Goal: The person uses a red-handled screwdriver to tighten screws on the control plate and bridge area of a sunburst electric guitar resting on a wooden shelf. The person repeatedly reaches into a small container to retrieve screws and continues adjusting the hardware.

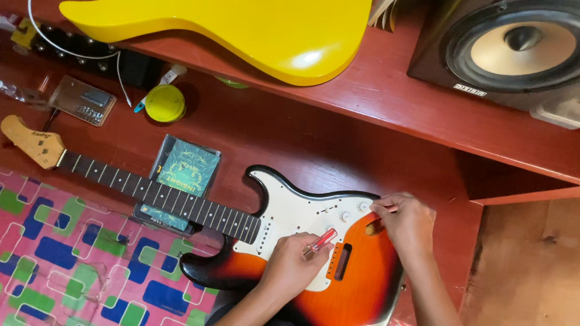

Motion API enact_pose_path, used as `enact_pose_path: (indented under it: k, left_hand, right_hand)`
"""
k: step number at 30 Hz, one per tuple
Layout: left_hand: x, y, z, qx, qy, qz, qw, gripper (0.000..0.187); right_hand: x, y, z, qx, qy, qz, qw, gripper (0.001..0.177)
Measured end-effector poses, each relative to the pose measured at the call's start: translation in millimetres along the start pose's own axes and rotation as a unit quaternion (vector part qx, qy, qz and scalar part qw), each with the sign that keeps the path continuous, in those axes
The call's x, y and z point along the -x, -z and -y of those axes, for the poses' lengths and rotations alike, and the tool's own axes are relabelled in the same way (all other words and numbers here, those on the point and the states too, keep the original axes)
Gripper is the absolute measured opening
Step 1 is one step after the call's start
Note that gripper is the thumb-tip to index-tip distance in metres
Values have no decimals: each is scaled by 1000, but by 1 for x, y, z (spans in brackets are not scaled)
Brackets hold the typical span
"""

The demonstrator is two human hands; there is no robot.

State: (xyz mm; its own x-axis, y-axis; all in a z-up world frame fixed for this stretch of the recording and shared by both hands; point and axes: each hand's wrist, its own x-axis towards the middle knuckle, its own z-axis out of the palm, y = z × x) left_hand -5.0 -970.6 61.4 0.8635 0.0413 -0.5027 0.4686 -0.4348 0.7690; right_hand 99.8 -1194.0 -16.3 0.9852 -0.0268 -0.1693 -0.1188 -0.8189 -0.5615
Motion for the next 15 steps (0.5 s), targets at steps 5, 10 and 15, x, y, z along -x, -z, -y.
enact_pose_path:
  k: [5,10,15]
  left_hand:
    - [-2,-13,7,31,-76,-3,997,36]
    - [-9,-31,-3,32,-124,13,992,49]
    - [-3,-43,-39,110,-113,138,978,12]
  right_hand:
    - [4,-3,-16,-85,24,11,996,9]
    - [45,20,-11,-83,-16,20,996,31]
    - [114,47,26,-455,-112,228,854,61]
